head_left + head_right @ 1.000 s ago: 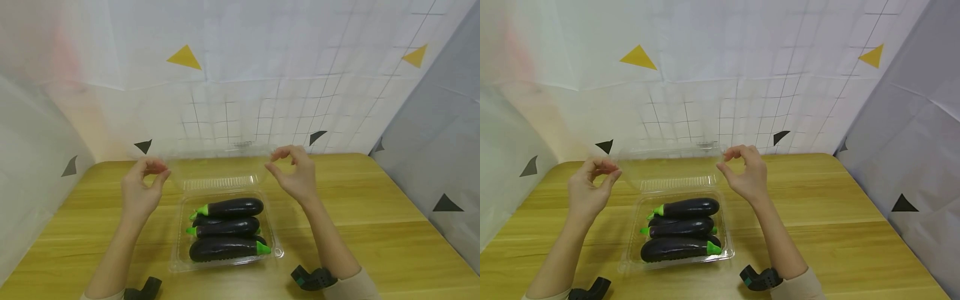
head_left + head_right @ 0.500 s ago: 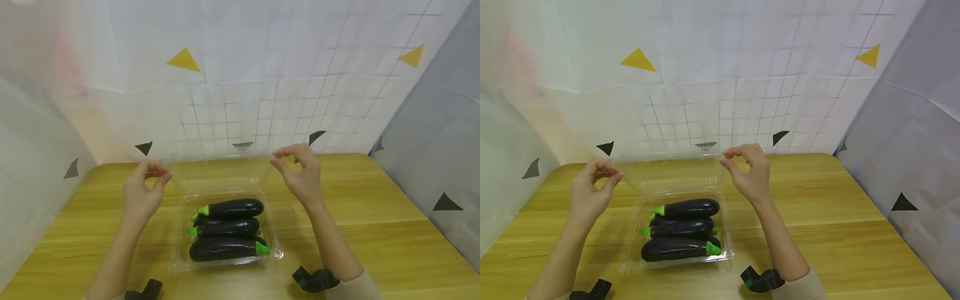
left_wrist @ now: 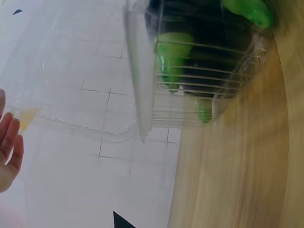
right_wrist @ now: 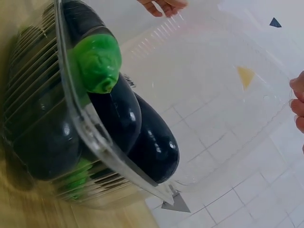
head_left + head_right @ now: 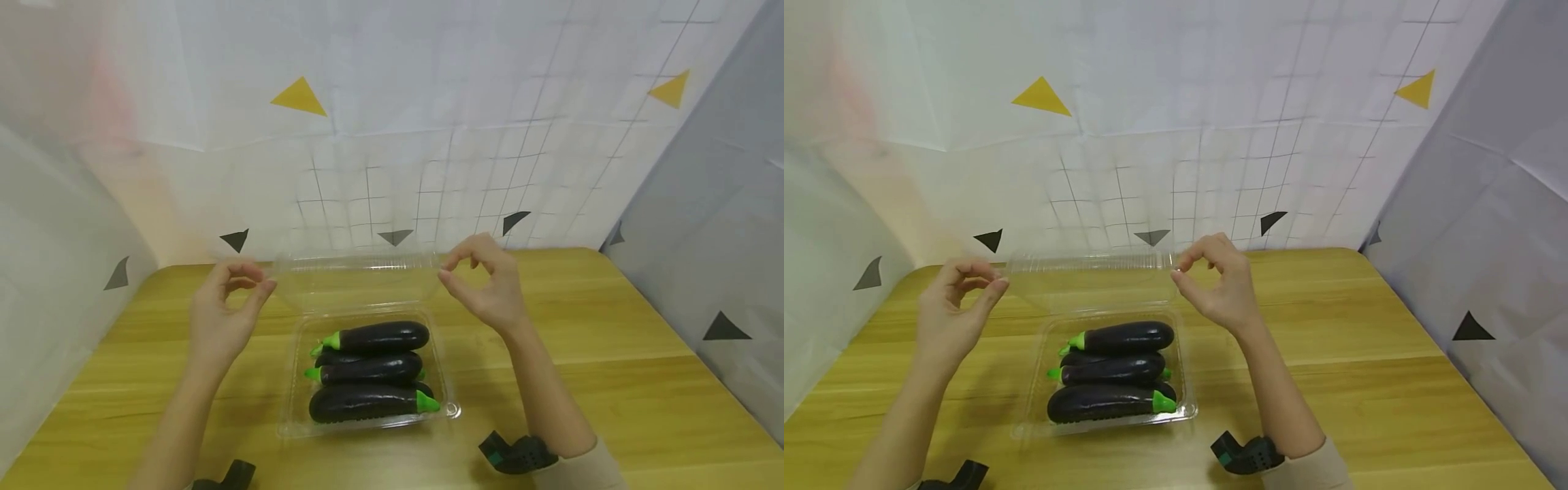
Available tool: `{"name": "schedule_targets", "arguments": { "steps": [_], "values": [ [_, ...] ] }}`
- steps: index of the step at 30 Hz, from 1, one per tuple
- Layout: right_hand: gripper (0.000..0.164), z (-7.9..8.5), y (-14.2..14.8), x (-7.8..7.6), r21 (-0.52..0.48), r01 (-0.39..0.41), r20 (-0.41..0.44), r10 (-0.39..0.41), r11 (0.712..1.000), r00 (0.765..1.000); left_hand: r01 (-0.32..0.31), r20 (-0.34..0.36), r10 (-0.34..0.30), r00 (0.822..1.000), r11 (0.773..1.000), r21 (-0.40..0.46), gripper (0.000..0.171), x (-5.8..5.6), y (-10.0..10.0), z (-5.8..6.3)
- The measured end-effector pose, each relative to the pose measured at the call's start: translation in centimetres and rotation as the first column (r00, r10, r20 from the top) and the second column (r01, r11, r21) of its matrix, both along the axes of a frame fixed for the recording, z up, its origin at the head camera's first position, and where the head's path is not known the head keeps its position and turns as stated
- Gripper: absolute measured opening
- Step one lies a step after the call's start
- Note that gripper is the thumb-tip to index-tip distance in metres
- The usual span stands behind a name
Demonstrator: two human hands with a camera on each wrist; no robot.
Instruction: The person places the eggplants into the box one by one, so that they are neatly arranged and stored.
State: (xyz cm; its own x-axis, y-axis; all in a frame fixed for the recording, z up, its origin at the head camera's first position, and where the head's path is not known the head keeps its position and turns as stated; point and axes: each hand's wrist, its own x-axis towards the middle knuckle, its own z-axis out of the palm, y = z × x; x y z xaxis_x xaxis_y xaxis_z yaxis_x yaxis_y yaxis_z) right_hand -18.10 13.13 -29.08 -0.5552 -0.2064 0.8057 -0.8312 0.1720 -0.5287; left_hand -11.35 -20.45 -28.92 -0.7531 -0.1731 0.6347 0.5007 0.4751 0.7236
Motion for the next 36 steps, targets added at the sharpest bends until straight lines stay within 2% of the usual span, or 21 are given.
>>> {"name": "schedule_targets", "arguments": {
  "steps": [3,6,8,12,15,17,19,21,23,26,30,33,36],
  "values": [
    [0.013,0.0,0.1,0.2,0.022,-0.013,0.006,0.013,1.0,1.0,0.064,-0.016,-0.064,0.998,0.998,0.006,0.017,0.4,-0.3,0.1],
    [0.014,-0.1,0.4,0.7,0.072,-0.036,0.01,0.036,0.997,0.999,0.151,-0.028,-0.152,0.988,0.988,-0.036,0.016,0.9,-0.8,0.2],
    [0.016,-0.1,0.6,1.0,0.118,-0.06,-0.017,0.062,0.991,0.998,0.199,-0.024,-0.202,0.979,0.976,-0.089,0.017,1.5,-1.2,0.3],
    [0.016,-0.3,1.0,1.8,0.196,-0.121,-0.118,0.146,0.973,0.982,0.253,0.011,-0.254,0.967,0.954,-0.16,0.025,2.8,-1.8,0.1],
    [0.016,-0.5,1.2,2.6,0.231,-0.169,-0.164,0.21,0.958,0.964,0.262,0.034,-0.261,0.965,0.934,-0.245,0.034,3.8,-2.3,-0.2],
    [0.015,-0.7,1.4,3.4,0.252,-0.196,-0.172,0.243,0.948,0.955,0.26,0.043,-0.262,0.964,0.904,-0.339,0.037,4.5,-2.5,-0.5],
    [0.016,-1.0,1.6,4.2,0.277,-0.21,-0.176,0.265,0.938,0.948,0.261,0.041,-0.271,0.962,0.863,-0.433,0.035,5.2,-2.6,-1.0],
    [0.017,-1.5,1.8,5.0,0.304,-0.229,-0.178,0.291,0.925,0.94,0.266,0.031,-0.289,0.957,0.827,-0.496,0.024,5.7,-2.6,-1.6],
    [0.019,-2.0,1.9,5.6,0.332,-0.251,-0.177,0.321,0.909,0.93,0.279,0.03,-0.311,0.95,0.801,-0.53,0.017,6.3,-2.6,-2.4],
    [0.024,-3.0,2.2,6.1,0.372,-0.277,-0.174,0.359,0.886,0.917,0.269,0.009,-0.329,0.944,0.754,-0.6,0.029,6.9,-2.4,-3.7],
    [0.029,-4.5,2.4,6.6,0.418,-0.275,-0.154,0.366,0.866,0.918,0.241,-0.02,-0.347,0.938,0.692,-0.681,0.02,7.4,-2.1,-5.1],
    [0.029,-5.4,2.6,6.9,0.45,-0.256,-0.135,0.349,0.855,0.927,0.234,-0.005,-0.334,0.943,0.673,-0.701,0.029,7.7,-1.8,-5.6],
    [0.029,-6.1,2.7,7.0,0.482,-0.237,-0.123,0.333,0.843,0.935,0.233,0.039,-0.298,0.954,0.651,-0.722,0.029,8.1,-1.5,-5.7]
  ]
}}
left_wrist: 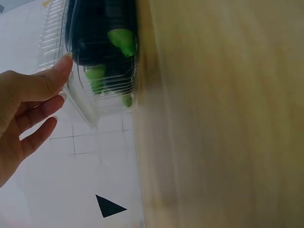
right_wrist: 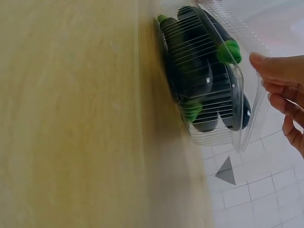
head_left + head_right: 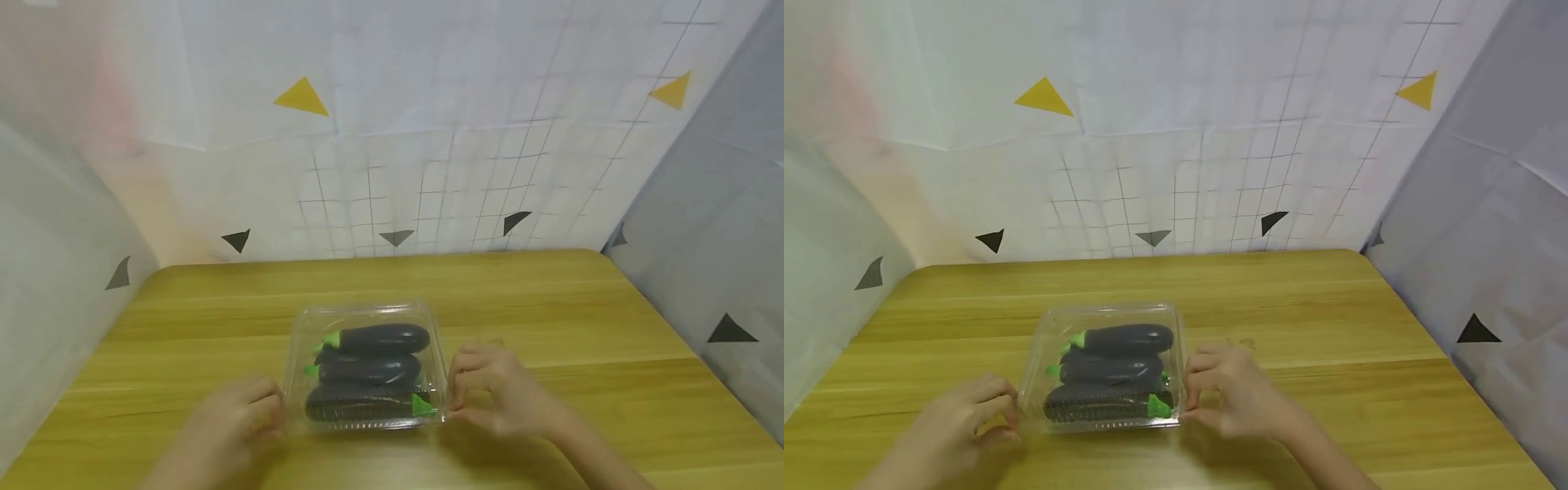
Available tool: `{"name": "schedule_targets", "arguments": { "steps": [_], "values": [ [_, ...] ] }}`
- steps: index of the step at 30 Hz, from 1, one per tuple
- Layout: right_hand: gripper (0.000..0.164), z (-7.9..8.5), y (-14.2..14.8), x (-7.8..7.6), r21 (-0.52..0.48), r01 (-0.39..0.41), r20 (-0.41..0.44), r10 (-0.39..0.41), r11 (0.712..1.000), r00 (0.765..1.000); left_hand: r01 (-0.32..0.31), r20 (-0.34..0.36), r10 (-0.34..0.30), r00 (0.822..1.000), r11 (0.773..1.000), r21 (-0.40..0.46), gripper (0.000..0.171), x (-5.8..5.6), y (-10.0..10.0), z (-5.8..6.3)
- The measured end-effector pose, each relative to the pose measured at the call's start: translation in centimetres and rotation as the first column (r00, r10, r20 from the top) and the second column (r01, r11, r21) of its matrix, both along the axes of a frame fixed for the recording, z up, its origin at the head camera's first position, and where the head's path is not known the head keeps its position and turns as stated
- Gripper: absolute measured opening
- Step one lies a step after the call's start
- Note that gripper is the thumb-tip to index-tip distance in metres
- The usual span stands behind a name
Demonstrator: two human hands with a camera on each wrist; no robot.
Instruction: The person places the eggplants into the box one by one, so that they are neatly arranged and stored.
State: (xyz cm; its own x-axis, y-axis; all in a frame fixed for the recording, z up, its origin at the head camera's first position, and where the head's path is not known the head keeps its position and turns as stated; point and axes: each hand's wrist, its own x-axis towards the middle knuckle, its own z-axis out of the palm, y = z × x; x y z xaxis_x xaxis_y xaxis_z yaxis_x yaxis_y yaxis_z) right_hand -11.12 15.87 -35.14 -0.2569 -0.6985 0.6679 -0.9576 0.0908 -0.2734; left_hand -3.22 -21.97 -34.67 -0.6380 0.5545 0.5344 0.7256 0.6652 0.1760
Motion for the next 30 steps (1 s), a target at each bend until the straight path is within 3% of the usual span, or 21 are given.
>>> {"name": "schedule_targets", "arguments": {
  "steps": [4,6,8,11,13,24,30],
  "values": [
    [0.03,-0.3,0.1,0.1,0.047,0.022,-0.001,-0.022,0.999,1.0,-0.007,-0.036,0.005,0.999,0.999,-0.053,0.027,0.4,0.1,-0.2],
    [0.03,-0.4,0.1,0.3,0.085,0.04,0.011,-0.041,0.996,0.999,0.013,-0.109,-0.021,0.994,0.997,-0.079,0.02,0.4,0.1,-0.5],
    [0.031,-0.4,0.2,0.5,0.125,0.048,0.045,-0.054,0.991,0.998,0.027,-0.21,-0.051,0.976,0.993,-0.113,0.002,0.4,0.1,-0.8],
    [0.031,-0.4,0.2,0.7,0.178,0.06,0.094,-0.077,0.982,0.993,0.016,-0.323,-0.064,0.944,0.988,-0.152,0.034,0.4,0.3,-1.2],
    [0.031,-0.4,0.2,0.8,0.191,0.055,0.117,-0.078,0.98,0.99,-0.008,-0.359,-0.05,0.932,0.988,-0.157,0.051,0.5,0.4,-1.3],
    [0.031,-0.4,0.2,0.9,0.203,0.054,0.122,-0.08,0.978,0.989,-0.052,-0.289,0.012,0.957,0.99,-0.13,0.059,1.2,0.9,-0.9],
    [0.027,-0.3,0.3,0.8,0.21,0.048,0.084,-0.067,0.976,0.994,-0.008,-0.203,-0.009,0.979,0.997,-0.082,0.034,1.1,0.3,-0.3]
  ]
}}
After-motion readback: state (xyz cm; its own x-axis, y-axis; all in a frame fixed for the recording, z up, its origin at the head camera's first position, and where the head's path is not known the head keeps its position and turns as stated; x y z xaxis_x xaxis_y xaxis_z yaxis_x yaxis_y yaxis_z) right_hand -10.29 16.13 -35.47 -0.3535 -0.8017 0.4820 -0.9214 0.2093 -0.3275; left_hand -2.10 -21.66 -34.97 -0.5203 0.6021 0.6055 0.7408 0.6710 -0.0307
